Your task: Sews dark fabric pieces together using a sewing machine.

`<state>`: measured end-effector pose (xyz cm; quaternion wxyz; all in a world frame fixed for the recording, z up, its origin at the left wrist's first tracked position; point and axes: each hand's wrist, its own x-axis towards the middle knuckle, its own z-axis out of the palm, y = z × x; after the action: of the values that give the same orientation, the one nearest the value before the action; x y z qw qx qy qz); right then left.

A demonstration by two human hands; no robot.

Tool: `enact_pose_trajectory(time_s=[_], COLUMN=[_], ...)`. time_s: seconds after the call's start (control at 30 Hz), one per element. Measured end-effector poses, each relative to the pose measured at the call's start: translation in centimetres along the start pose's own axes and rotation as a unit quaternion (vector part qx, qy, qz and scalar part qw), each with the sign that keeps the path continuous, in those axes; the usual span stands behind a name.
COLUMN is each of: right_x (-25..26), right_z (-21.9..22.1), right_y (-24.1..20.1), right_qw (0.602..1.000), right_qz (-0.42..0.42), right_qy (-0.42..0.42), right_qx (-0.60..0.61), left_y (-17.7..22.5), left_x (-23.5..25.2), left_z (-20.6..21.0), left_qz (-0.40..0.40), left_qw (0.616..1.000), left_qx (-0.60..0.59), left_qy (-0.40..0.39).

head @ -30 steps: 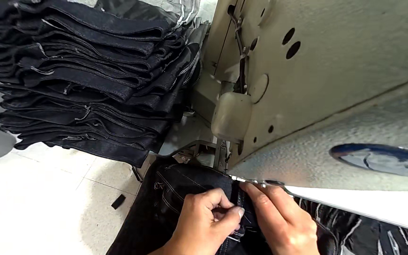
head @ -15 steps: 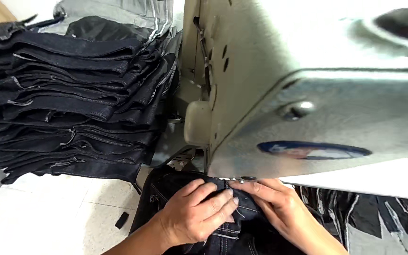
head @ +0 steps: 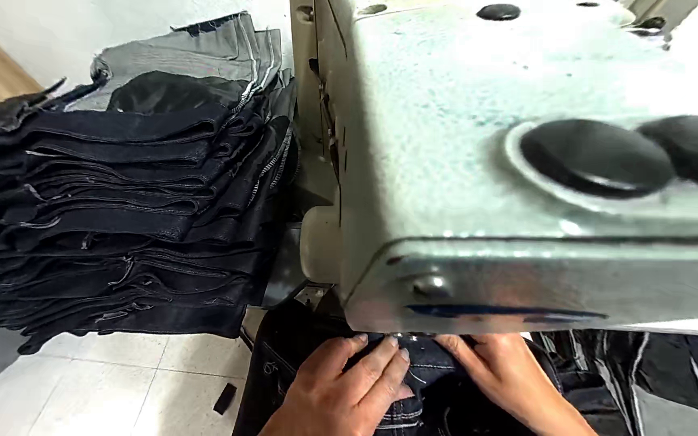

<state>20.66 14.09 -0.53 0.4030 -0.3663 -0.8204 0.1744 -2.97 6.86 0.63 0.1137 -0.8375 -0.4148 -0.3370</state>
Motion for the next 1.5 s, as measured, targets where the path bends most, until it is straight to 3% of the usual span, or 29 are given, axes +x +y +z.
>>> enact_pose_trajectory(time_s=[0.27,0.6,0.73,0.9,1.0,1.13,1.23,1.37,1.43,1.5], right_x=[-0.2,-0.9,-2.4,-4.7,-5.1,-5.2,-4.8,-4.6,-5.1,-4.5], right_z=[-0.1,-3.9,-5.4,-6.7,-5.6,-4.3,-3.4,-1.8,-1.6,-1.2], right_y=[0.0,0.8,2.6,4.4,4.2,3.8,3.6,2.8,2.8,2.3], right_qw=[1.0,0.995,0.99,0.946,0.927,0.929,0.916,0.884,0.873,0.863], right_qz=[0.018,0.005,0.063,0.22,0.291,0.242,0.277,0.337,0.324,0.346], right_qy=[0.0,-0.072,-0.127,-0.221,-0.148,-0.039,0.0,-0.012,-0.052,-0.05], right_qx=[0.001,-0.064,-0.002,0.094,0.183,0.278,0.289,0.322,0.36,0.364], left_y=[-0.3,-1.5,-2.8,-4.4,-5.2,-4.5,-3.1,-2.0,-1.7,-1.7], left_x=[-0.1,-0.3,-0.7,-1.5,-2.1,-1.8,-0.3,1.6,1.7,1.6], left_z=[0.2,0.0,-1.6,-4.3,-4.5,-2.9,-1.2,-0.2,-0.2,0.4], left_qz=[-0.012,-0.009,-0.018,-0.092,-0.137,-0.227,-0.33,-0.397,-0.393,-0.358], left_qw=[1.0,0.997,0.98,0.969,0.96,0.951,0.915,0.868,0.873,0.904], left_qx=[-0.023,-0.075,-0.197,-0.229,-0.244,-0.208,-0.223,-0.245,-0.24,-0.214], left_qy=[0.0,0.031,0.022,0.007,0.006,-0.004,-0.057,-0.168,-0.157,-0.093])
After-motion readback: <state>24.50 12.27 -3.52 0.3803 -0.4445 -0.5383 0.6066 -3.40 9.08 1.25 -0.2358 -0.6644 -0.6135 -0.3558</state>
